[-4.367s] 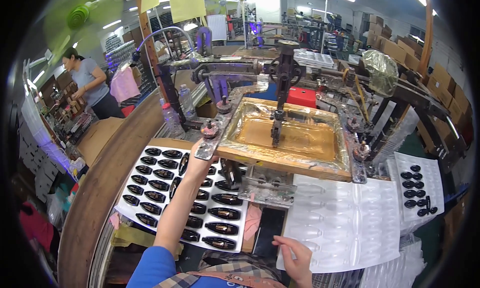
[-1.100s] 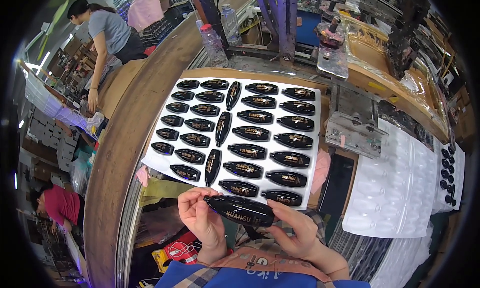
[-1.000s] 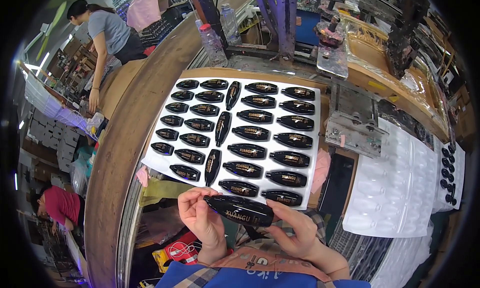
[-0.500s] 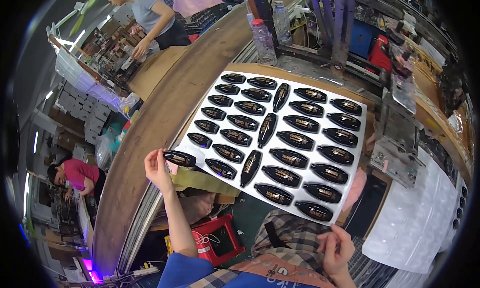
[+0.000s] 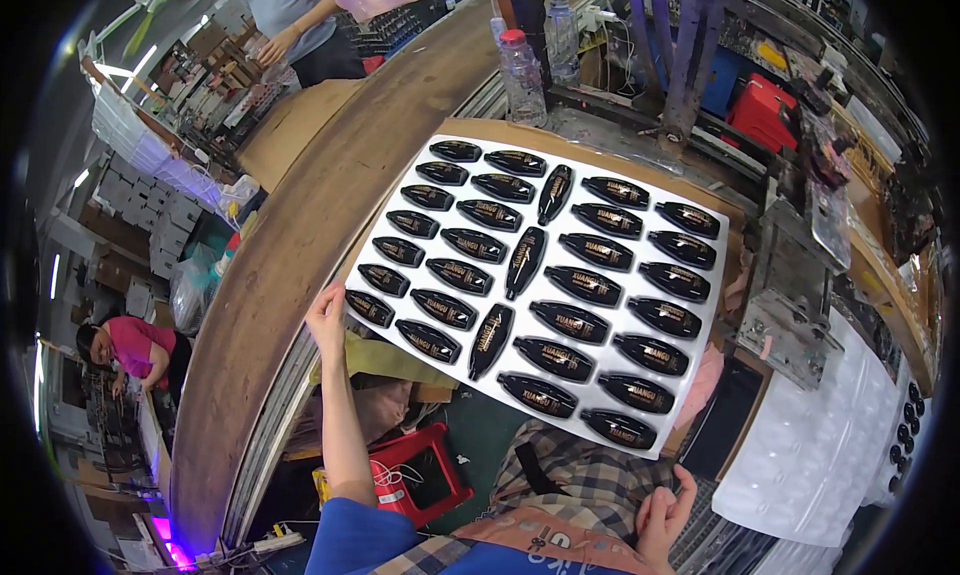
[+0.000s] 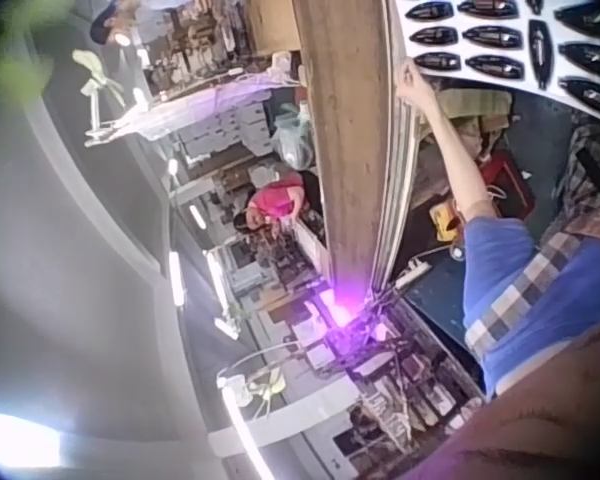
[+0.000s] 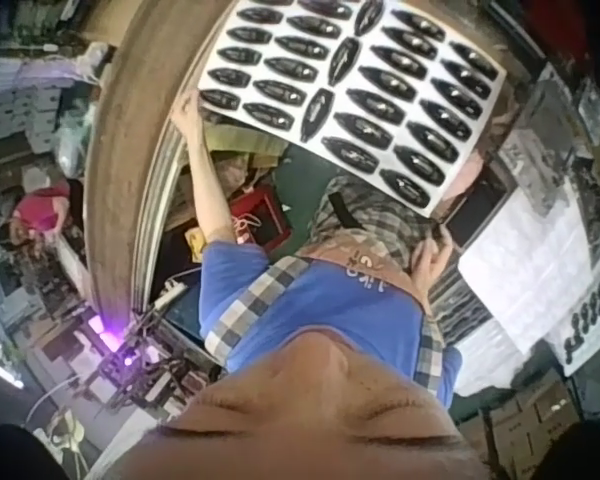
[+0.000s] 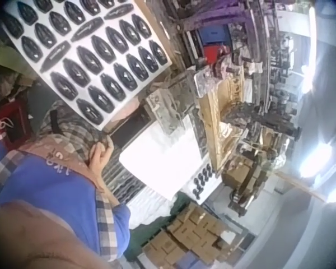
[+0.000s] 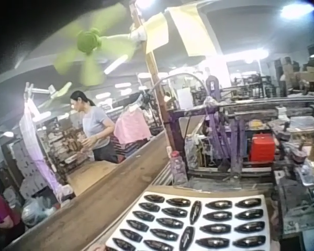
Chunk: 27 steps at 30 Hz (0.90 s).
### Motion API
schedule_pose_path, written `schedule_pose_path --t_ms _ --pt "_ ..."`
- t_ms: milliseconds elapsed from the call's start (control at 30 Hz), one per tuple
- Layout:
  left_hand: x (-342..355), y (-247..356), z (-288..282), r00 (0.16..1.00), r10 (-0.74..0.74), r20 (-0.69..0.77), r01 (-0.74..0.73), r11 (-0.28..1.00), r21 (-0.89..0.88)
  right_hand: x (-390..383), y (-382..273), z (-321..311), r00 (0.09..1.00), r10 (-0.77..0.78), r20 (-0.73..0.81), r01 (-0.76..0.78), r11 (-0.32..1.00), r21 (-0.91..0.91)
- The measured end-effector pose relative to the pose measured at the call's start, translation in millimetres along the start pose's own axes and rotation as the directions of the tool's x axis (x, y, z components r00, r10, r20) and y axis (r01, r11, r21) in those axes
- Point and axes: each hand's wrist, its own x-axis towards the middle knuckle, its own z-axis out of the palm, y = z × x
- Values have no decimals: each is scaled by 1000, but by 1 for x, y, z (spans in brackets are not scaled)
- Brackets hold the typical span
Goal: The recorder uses a screen printing machine to apply a gold-colored design to small black objects, then sorts them into a tray.
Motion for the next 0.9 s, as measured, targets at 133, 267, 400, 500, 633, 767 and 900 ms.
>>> schedule_pose_path --t_ms 133,267,400,500,633,767,900 --pt "-7 -2 -3 996 83 -23 -83 996 25 6 -2 3 1000 2 -2 -2 998 -62" --pt "-17 -11 -10 971 -234 40 225 852 -472 11 -3 10 1000 20 16 -19 998 -66" --pt "-20 2 -4 917 -287 276 397 615 -681 20 -8 15 995 91 52 -82 985 -149" --pt "-18 2 0 874 -306 378 485 492 -723 31 -10 18 983 161 89 -148 979 -140" --pt "-18 24 10 841 -271 469 541 382 -749 41 -3 20 978 196 78 -190 979 -79" --pt "-16 20 11 870 -314 381 488 429 -760 45 5 20 975 201 91 -205 978 36" --pt "-13 26 9 862 -317 397 494 344 -798 46 3 22 978 188 86 -192 980 45"
